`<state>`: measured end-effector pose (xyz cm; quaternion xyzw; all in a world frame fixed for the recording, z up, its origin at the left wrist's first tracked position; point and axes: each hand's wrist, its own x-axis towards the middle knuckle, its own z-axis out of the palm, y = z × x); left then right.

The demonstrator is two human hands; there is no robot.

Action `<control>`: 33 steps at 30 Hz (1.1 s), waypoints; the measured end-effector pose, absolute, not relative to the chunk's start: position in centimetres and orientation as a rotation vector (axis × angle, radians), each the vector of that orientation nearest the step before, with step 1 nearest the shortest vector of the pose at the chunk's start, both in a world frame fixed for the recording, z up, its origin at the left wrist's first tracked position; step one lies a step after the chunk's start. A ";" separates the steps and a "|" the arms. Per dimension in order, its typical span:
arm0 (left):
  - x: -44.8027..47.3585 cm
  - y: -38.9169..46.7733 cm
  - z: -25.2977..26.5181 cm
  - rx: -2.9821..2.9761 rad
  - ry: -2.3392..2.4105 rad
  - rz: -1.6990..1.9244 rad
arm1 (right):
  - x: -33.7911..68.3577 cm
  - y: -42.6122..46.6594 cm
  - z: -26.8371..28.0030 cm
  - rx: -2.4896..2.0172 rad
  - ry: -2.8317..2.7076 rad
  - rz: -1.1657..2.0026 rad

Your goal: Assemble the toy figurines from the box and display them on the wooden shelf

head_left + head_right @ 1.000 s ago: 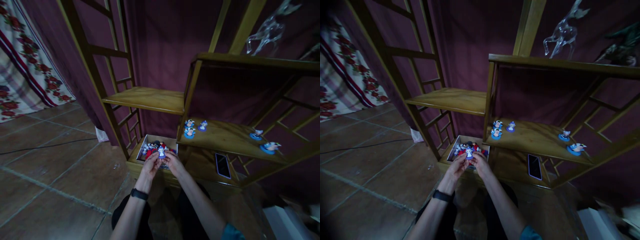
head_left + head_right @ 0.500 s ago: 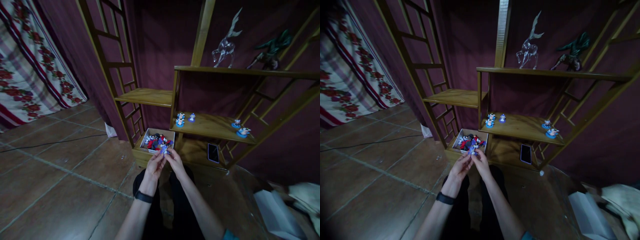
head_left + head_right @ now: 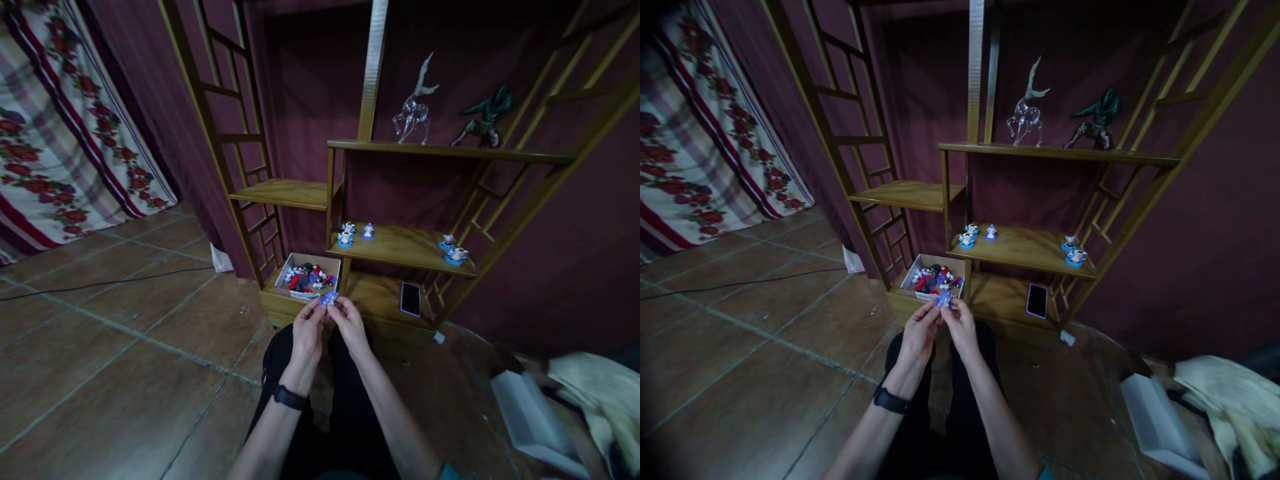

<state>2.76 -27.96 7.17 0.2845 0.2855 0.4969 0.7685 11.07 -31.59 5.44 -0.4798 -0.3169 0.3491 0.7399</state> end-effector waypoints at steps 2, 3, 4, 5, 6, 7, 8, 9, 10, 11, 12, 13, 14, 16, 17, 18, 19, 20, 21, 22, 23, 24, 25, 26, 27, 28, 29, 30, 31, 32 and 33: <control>2.5 -28.1 7.4 0.603 0.625 1.036 | 11.2 -32.3 5.4 -1.067 -0.702 0.740; 2.4 -28.1 7.5 0.595 0.627 1.018 | 11.3 -32.7 5.4 -1.077 -0.709 0.724; 2.3 -28.2 7.5 0.587 0.626 1.000 | 11.4 -33.1 5.4 -1.091 -0.718 0.703; 2.3 -28.2 7.6 0.580 0.623 0.983 | 11.6 -33.4 5.3 -1.106 -0.727 0.681; 2.3 -28.2 7.6 0.576 0.619 0.968 | 11.7 -33.7 5.3 -1.120 -0.732 0.660; 2.3 -28.2 7.6 0.574 0.614 0.955 | 11.8 -33.9 5.2 -1.132 -0.733 0.643; 2.3 -28.2 7.6 0.577 0.608 0.945 | 11.9 -34.1 5.2 -1.139 -0.730 0.634; 2.4 -28.2 7.6 0.582 0.602 0.938 | 11.9 -34.2 5.2 -1.143 -0.725 0.631; 2.4 -28.2 7.5 0.589 0.597 0.933 | 11.9 -34.3 5.2 -1.144 -0.722 0.635; 2.4 -28.3 7.5 0.597 0.593 0.929 | 11.8 -34.4 5.2 -1.143 -0.723 0.642; 2.3 -28.3 7.4 0.607 0.591 0.928 | 11.8 -34.4 5.2 -1.141 -0.726 0.649; 2.3 -28.4 7.3 0.618 0.592 0.931 | 11.6 -34.3 5.3 -1.140 -0.730 0.657; 2.1 -28.5 7.3 0.630 0.596 0.939 | 11.5 -34.3 5.3 -1.142 -0.732 0.665; 1.9 -28.6 7.3 0.656 0.606 0.956 | 11.2 -34.1 5.3 -1.155 -0.735 0.682; 1.7 -28.7 7.3 0.667 0.611 0.964 | 11.1 -34.1 5.4 -1.165 -0.734 0.690; 1.6 -28.8 7.3 0.679 0.612 0.965 | 11.0 -34.1 5.4 -1.171 -0.733 0.699; 1.5 -29.0 7.4 0.692 0.610 0.961 | 10.9 -34.1 5.5 -1.171 -0.728 0.710; 1.4 -29.1 7.4 0.707 0.607 0.954 | 10.9 -34.1 5.6 -1.164 -0.722 0.720; 1.3 -29.2 7.3 0.727 0.603 0.947 | 10.8 -34.1 5.7 -1.154 -0.714 0.730; 1.3 -29.3 7.3 0.748 0.602 0.945 | 10.8 -34.2 5.9 -1.146 -0.708 0.740; 1.3 -29.4 7.2 0.770 0.604 0.946 | 10.8 -34.2 6.0 -1.143 -0.705 0.749; 1.4 -29.5 7.0 0.787 0.610 0.951 | 10.8 -34.3 6.1 -1.144 -0.703 0.756; 1.4 -29.5 6.9 0.800 0.619 0.955 | 10.9 -34.3 6.1 -1.148 -0.703 0.760; 1.5 -29.4 6.8 0.811 0.627 0.955 | 11.0 -34.4 6.1 -1.154 -0.702 0.763; 1.5 -29.4 6.6 0.819 0.636 0.951 | 11.1 -34.4 6.0 -1.157 -0.701 0.767; 1.5 -29.3 6.5 0.826 0.642 0.943 | 11.3 -34.3 5.9 -1.158 -0.698 0.770; 1.5 -29.2 6.4 0.835 0.645 0.932 | 11.4 -34.3 5.8 -1.155 -0.695 0.772; 1.6 -29.1 6.3 0.844 0.648 0.921 | 11.6 -34.2 5.6 -1.150 -0.693 0.777; 1.6 -29.0 6.2 0.853 0.651 0.914 | 11.7 -34.1 5.4 -1.146 -0.693 0.784; 1.5 -29.0 6.2 0.861 0.658 0.914 | 11.8 -34.0 5.2 -1.144 -0.695 0.791; 1.5 -28.9 6.1 0.870 0.666 0.924 | 11.9 -33.9 5.0 -1.144 -0.696 0.801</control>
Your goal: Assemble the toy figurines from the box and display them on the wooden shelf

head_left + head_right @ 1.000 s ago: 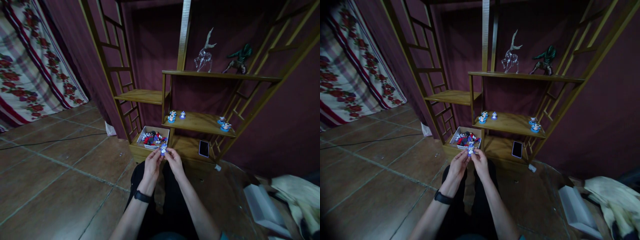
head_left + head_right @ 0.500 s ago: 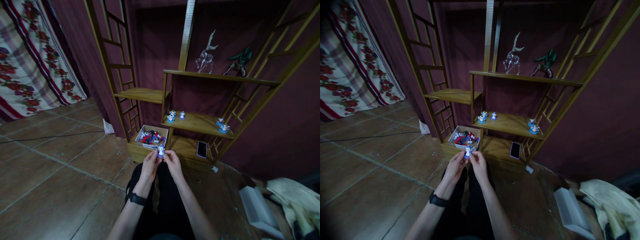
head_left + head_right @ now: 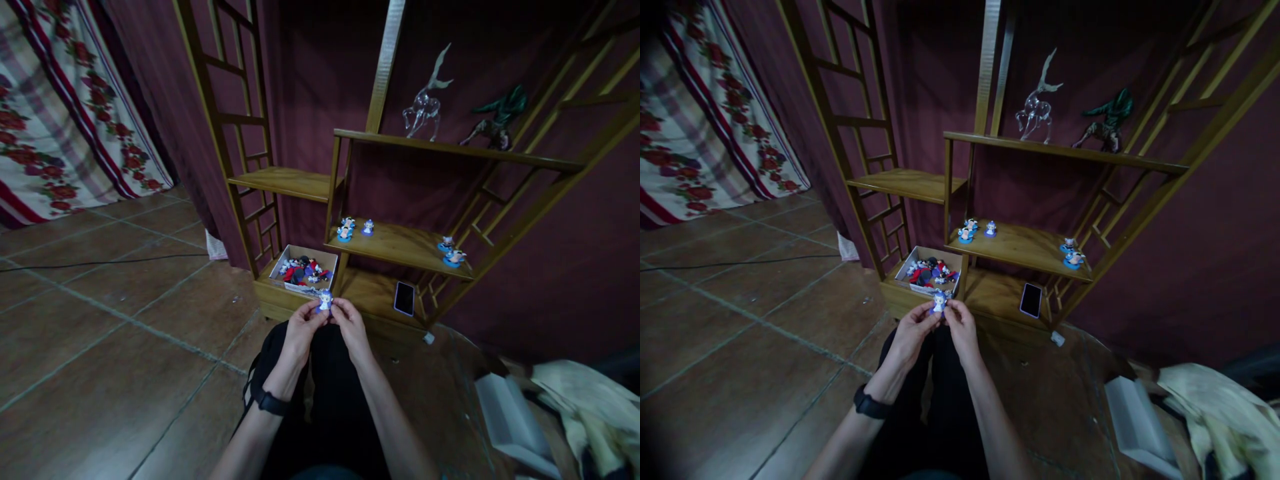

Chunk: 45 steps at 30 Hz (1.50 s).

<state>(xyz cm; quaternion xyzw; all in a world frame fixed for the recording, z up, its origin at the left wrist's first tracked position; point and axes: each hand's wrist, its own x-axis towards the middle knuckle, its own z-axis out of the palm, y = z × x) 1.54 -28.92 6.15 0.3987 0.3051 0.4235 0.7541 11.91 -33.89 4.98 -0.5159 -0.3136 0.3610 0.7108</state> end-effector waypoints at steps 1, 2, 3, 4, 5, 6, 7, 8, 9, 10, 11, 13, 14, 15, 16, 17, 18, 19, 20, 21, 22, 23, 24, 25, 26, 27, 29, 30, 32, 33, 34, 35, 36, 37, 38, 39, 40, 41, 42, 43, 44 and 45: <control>1.5 -28.9 6.1 0.880 0.675 0.941 | 11.9 -33.8 4.8 -1.146 -0.694 0.813; 1.5 -28.9 6.1 0.892 0.684 0.961 | 11.9 -33.7 4.7 -1.149 -0.689 0.826; 1.5 -28.9 6.1 0.909 0.693 0.980 | 11.8 -33.6 4.7 -1.149 -0.678 0.839; 1.5 -28.9 6.1 0.929 0.701 0.994 | 11.7 -33.6 4.7 -1.145 -0.663 0.850; 1.4 -28.9 6.1 0.951 0.706 1.001 | 11.6 -33.5 4.8 -1.135 -0.647 0.862; 1.4 -28.9 6.1 0.972 0.712 1.006 | 11.4 -33.5 4.9 -1.118 -0.634 0.875; 1.3 -28.9 6.1 0.990 0.719 1.012 | 11.3 -33.6 4.9 -1.097 -0.623 0.890; 1.3 -28.9 6.0 1.004 0.724 1.018 | 11.2 -33.6 5.0 -1.074 -0.614 0.906; 1.3 -29.0 6.0 1.013 0.730 1.026 | 11.1 -33.6 5.1 -1.050 -0.607 0.923; 1.2 -29.0 5.9 1.019 0.735 1.032 | 11.0 -33.7 5.1 -1.026 -0.600 0.938; 1.2 -29.0 5.8 1.024 0.739 1.036 | 10.9 -33.7 5.0 -1.006 -0.592 0.951; 1.2 -29.1 5.6 1.047 0.745 1.044 | 10.8 -33.8 4.9 -0.976 -0.580 0.967; 1.3 -29.1 5.4 1.068 0.749 1.052 | 10.8 -33.8 4.8 -0.965 -0.575 0.971; 1.3 -29.2 5.2 1.091 0.752 1.064 | 10.8 -33.8 4.8 -0.958 -0.571 0.973; 1.4 -29.2 5.1 1.114 0.755 1.078 | 10.7 -33.8 4.7 -0.957 -0.568 0.972; 1.4 -29.2 4.9 1.132 0.757 1.093 | 10.7 -33.8 4.7 -0.960 -0.566 0.969; 1.5 -29.3 4.8 1.142 0.758 1.107 | 10.6 -33.8 4.7 -0.967 -0.563 0.960; 1.5 -29.3 4.7 1.142 0.755 1.114 | 10.6 -33.8 4.7 -0.978 -0.561 0.949; 1.6 -29.3 4.6 1.134 0.748 1.116 | 10.6 -33.8 4.7 -0.990 -0.561 0.938; 1.6 -29.3 4.6 1.120 0.738 1.109 | 10.6 -33.8 4.7 -1.002 -0.562 0.929; 1.6 -29.3 4.6 1.102 0.725 1.097 | 10.7 -33.8 4.8 -1.012 -0.565 0.924; 1.6 -29.4 4.7 1.079 0.711 1.081 | 10.7 -33.8 4.8 -1.019 -0.570 0.923; 1.5 -29.4 4.7 1.053 0.698 1.064 | 10.8 -33.8 4.7 -1.026 -0.575 0.925; 1.5 -29.4 4.7 1.028 0.689 1.051 | 10.8 -33.8 4.7 -1.035 -0.577 0.928; 1.4 -29.4 4.7 1.006 0.683 1.043 | 10.9 -33.8 4.7 -1.048 -0.577 0.927; 1.4 -29.4 4.7 0.990 0.680 1.043 | 10.8 -33.8 4.7 -1.062 -0.576 0.924; 1.3 -29.5 4.6 0.968 0.681 1.067 | 10.7 -33.8 4.7 -1.088 -0.588 0.912; 1.3 -29.6 4.6 0.963 0.684 1.088 | 10.6 -33.8 4.8 -1.097 -0.604 0.900; 1.3 -29.7 4.6 0.963 0.696 1.141 | 10.2 -33.8 4.9 -1.106 -0.644 0.869; 1.4 -29.7 4.6 0.970 0.705 1.168 | 10.0 -33.8 5.0 -1.106 -0.663 0.854; 1.4 -29.7 4.6 0.980 0.714 1.194 | 9.9 -33.8 5.1 -1.101 -0.682 0.843; 1.5 -29.8 4.6 0.992 0.724 1.216 | 9.7 -33.8 5.1 -1.092 -0.702 0.837; 1.5 -29.8 4.5 1.003 0.732 1.235 | 9.5 -33.8 5.1 -1.084 -0.725 0.833; 1.6 -29.8 4.4 1.012 0.739 1.247 | 9.5 -33.8 5.0 -1.081 -0.747 0.823; 1.6 -29.8 4.4 1.023 0.743 1.255 | 9.4 -33.8 4.9 -1.086 -0.768 0.809; 1.7 -29.9 4.3 1.036 0.744 1.259 | 9.4 -33.7 4.7 -1.096 -0.786 0.790; 1.7 -29.9 4.2 1.054 0.744 1.258 | 9.4 -33.7 4.6 -1.110 -0.798 0.768; 1.7 -30.0 4.2 1.075 0.744 1.255 | 9.4 -33.6 4.4 -1.124 -0.806 0.745; 1.6 -30.1 4.3 1.099 0.747 1.252 | 9.5 -33.6 4.2 -1.134 -0.811 0.726; 1.6 -30.3 4.3 1.123 0.755 1.252 | 9.5 -33.5 4.0 -1.137 -0.815 0.715; 1.6 -30.5 4.5 1.145 0.766 1.254 | 9.6 -33.5 3.9 -1.138 -0.813 0.707; 1.6 -30.7 4.6 1.165 0.775 1.256 | 9.7 -33.5 3.7 -1.138 -0.804 0.701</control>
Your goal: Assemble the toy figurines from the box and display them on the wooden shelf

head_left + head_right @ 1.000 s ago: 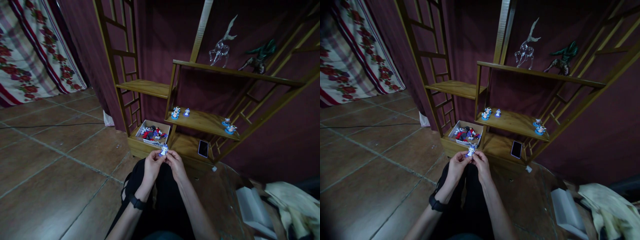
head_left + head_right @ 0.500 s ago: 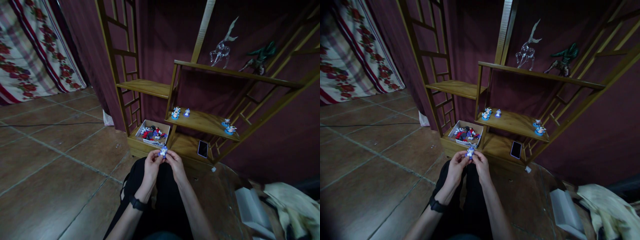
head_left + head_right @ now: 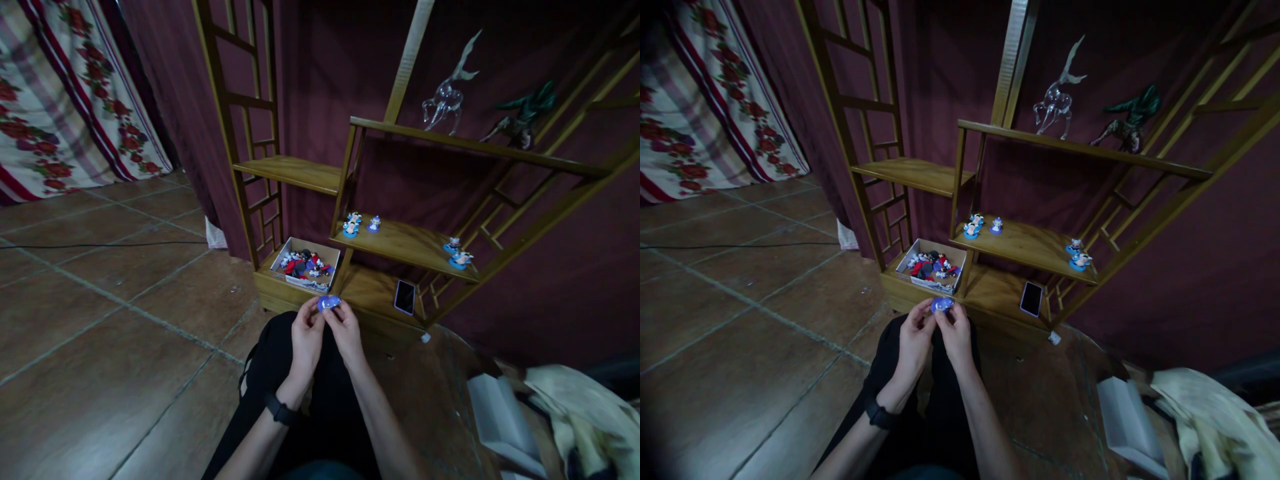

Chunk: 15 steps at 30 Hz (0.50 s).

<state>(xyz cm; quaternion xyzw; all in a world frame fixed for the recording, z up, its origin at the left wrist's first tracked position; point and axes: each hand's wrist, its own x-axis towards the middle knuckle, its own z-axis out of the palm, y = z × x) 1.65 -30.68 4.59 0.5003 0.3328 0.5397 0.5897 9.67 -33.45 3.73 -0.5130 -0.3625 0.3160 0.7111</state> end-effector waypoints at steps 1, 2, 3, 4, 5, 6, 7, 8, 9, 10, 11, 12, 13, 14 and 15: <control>1.7 -30.9 4.7 1.180 0.779 1.260 | 9.7 -33.4 3.6 -1.139 -0.788 0.695; 1.7 -31.1 4.9 1.189 0.775 1.264 | 9.8 -33.4 3.4 -1.140 -0.765 0.689; 1.8 -31.3 5.0 1.193 0.767 1.266 | 9.8 -33.3 3.3 -1.143 -0.739 0.682; 1.8 -31.5 5.1 1.191 0.755 1.267 | 9.9 -33.3 3.2 -1.147 -0.714 0.674; 1.9 -31.7 5.2 1.182 0.745 1.266 | 9.9 -33.3 3.1 -1.150 -0.695 0.668; 1.9 -31.8 5.3 1.164 0.737 1.267 | 9.9 -33.3 3.1 -1.152 -0.684 0.667; 2.0 -31.8 5.3 1.137 0.732 1.266 | 10.0 -33.3 3.1 -1.150 -0.678 0.670; 2.0 -31.8 5.2 1.107 0.727 1.261 | 10.0 -33.3 3.1 -1.145 -0.676 0.677; 2.0 -31.8 5.1 1.071 0.722 1.253 | 10.0 -33.4 3.1 -1.137 -0.674 0.685; 2.0 -31.7 5.0 1.033 0.714 1.241 | 10.0 -33.4 3.2 -1.130 -0.671 0.693; 2.0 -31.6 4.9 0.993 0.703 1.226 | 10.0 -33.4 3.2 -1.125 -0.669 0.698; 2.0 -31.5 4.8 0.954 0.691 1.208 | 10.0 -33.4 3.3 -1.123 -0.666 0.698; 2.0 -31.5 4.7 0.916 0.676 1.189 | 10.0 -33.5 3.3 -1.126 -0.665 0.695; 2.0 -31.4 4.7 0.880 0.661 1.172 | 10.0 -33.5 3.3 -1.130 -0.665 0.688; 2.0 -31.3 4.6 0.848 0.647 1.155 | 10.0 -33.5 3.4 -1.134 -0.667 0.683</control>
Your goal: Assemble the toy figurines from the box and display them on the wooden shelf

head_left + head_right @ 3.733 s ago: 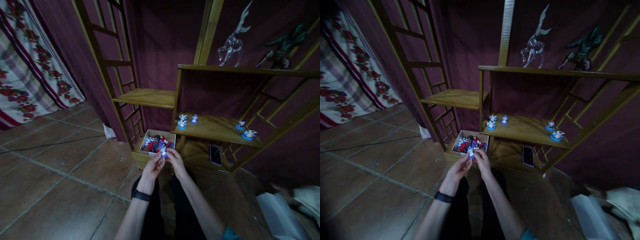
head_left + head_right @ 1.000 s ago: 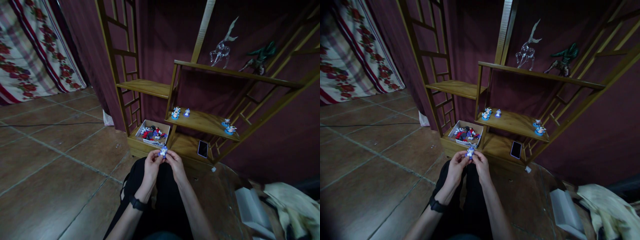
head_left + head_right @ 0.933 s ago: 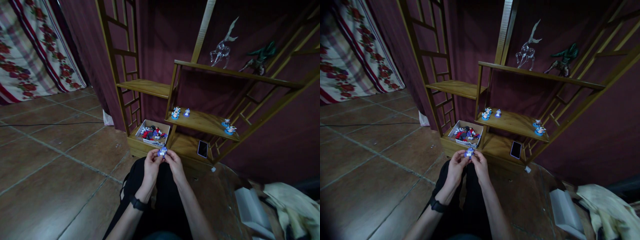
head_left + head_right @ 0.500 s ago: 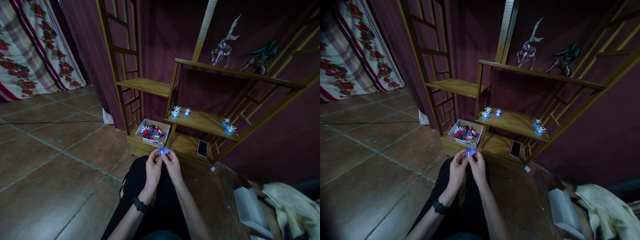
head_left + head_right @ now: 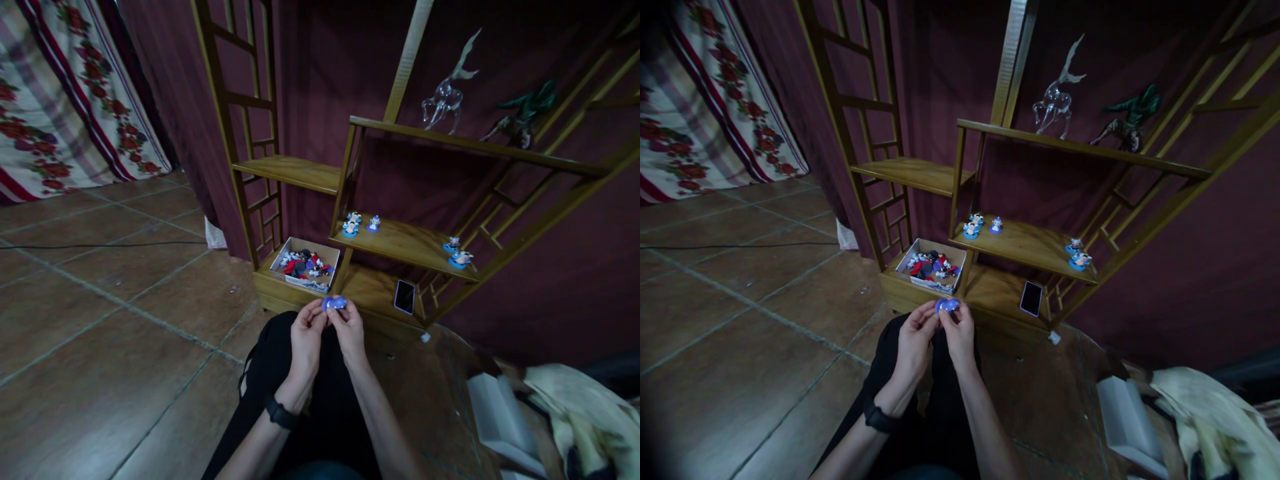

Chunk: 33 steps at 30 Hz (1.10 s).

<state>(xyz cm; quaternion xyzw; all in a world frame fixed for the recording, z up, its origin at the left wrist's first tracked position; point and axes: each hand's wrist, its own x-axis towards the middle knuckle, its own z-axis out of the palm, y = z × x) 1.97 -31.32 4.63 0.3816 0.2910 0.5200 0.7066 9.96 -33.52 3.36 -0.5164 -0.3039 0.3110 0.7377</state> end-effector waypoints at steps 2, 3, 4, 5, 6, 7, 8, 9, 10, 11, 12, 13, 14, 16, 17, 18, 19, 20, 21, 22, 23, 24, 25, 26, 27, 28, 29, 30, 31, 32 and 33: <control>1.9 -31.2 4.6 0.800 0.626 1.127 | 9.9 -33.6 3.4 -1.140 -0.679 0.678; 1.9 -31.2 4.6 0.780 0.623 1.119 | 9.9 -33.6 3.5 -1.145 -0.686 0.678; 1.8 -31.1 4.7 0.761 0.625 1.116 | 9.9 -33.7 3.5 -1.151 -0.694 0.682; 1.8 -31.1 4.7 0.744 0.630 1.115 | 10.0 -33.7 3.5 -1.157 -0.702 0.686; 1.7 -31.0 4.8 0.729 0.637 1.114 | 10.0 -33.7 3.4 -1.163 -0.712 0.689; 1.6 -30.9 4.8 0.718 0.642 1.112 | 10.0 -33.7 3.4 -1.170 -0.719 0.687; 1.5 -30.8 4.8 0.713 0.646 1.109 | 10.1 -33.7 3.3 -1.177 -0.724 0.677; 1.4 -30.7 4.9 0.712 0.649 1.104 | 10.2 -33.7 3.1 -1.187 -0.729 0.663; 1.3 -30.6 4.9 0.713 0.652 1.099 | 10.3 -33.7 3.0 -1.199 -0.733 0.646; 1.2 -30.5 4.9 0.713 0.657 1.094 | 10.3 -33.7 2.9 -1.212 -0.736 0.628; 1.1 -30.4 5.0 0.710 0.664 1.089 | 10.4 -33.7 2.8 -1.224 -0.740 0.616; 1.1 -30.3 5.0 0.704 0.672 1.082 | 10.4 -33.7 2.7 -1.232 -0.741 0.611; 1.0 -30.3 5.0 0.694 0.682 1.073 | 10.4 -33.8 2.7 -1.236 -0.739 0.613; 0.9 -30.1 5.0 0.671 0.697 1.052 | 10.3 -33.8 2.8 -1.230 -0.720 0.631; 0.9 -30.0 5.0 0.661 0.701 1.041 | 10.3 -33.9 2.8 -1.224 -0.705 0.646; 0.8 -30.0 5.0 0.652 0.702 1.031 | 10.2 -33.9 2.9 -1.219 -0.689 0.658; 0.8 -29.9 4.9 0.645 0.702 1.021 | 10.2 -33.9 2.9 -1.216 -0.678 0.668; 0.8 -29.8 4.9 0.640 0.700 1.013 | 10.2 -33.9 2.9 -1.216 -0.671 0.675; 0.7 -29.8 4.8 0.636 0.697 1.006 | 10.2 -33.9 2.8 -1.217 -0.667 0.681; 0.7 -29.7 4.7 0.635 0.694 1.000 | 10.2 -33.8 2.7 -1.218 -0.667 0.685; 0.7 -29.6 4.7 0.636 0.692 0.995 | 10.3 -33.7 2.6 -1.219 -0.666 0.689; 0.8 -29.6 4.6 0.639 0.690 0.987 | 10.3 -33.7 2.5 -1.219 -0.663 0.692; 0.8 -29.5 4.5 0.642 0.689 0.978 | 10.4 -33.6 2.3 -1.219 -0.656 0.694; 0.8 -29.4 4.3 0.646 0.689 0.968 | 10.4 -33.5 2.1 -1.218 -0.645 0.695; 0.8 -29.3 4.2 0.647 0.691 0.960 | 10.5 -33.4 1.9 -1.213 -0.631 0.700; 0.8 -29.2 4.0 0.647 0.694 0.954 | 10.5 -33.3 1.7 -1.204 -0.614 0.713; 0.8 -29.0 3.7 0.646 0.699 0.948 | 10.5 -33.1 1.5 -1.191 -0.594 0.735; 0.8 -28.8 3.4 0.645 0.705 0.944 | 10.5 -33.0 1.3 -1.174 -0.570 0.764; 0.8 -28.5 3.0 0.646 0.711 0.940 | 10.5 -32.8 1.0 -1.154 -0.545 0.796; 0.7 -28.2 2.6 0.648 0.718 0.933 | 10.5 -32.6 0.7 -1.134 -0.521 0.827; 0.7 -27.8 2.1 0.652 0.723 0.926 | 10.5 -32.3 0.4 -1.116 -0.503 0.856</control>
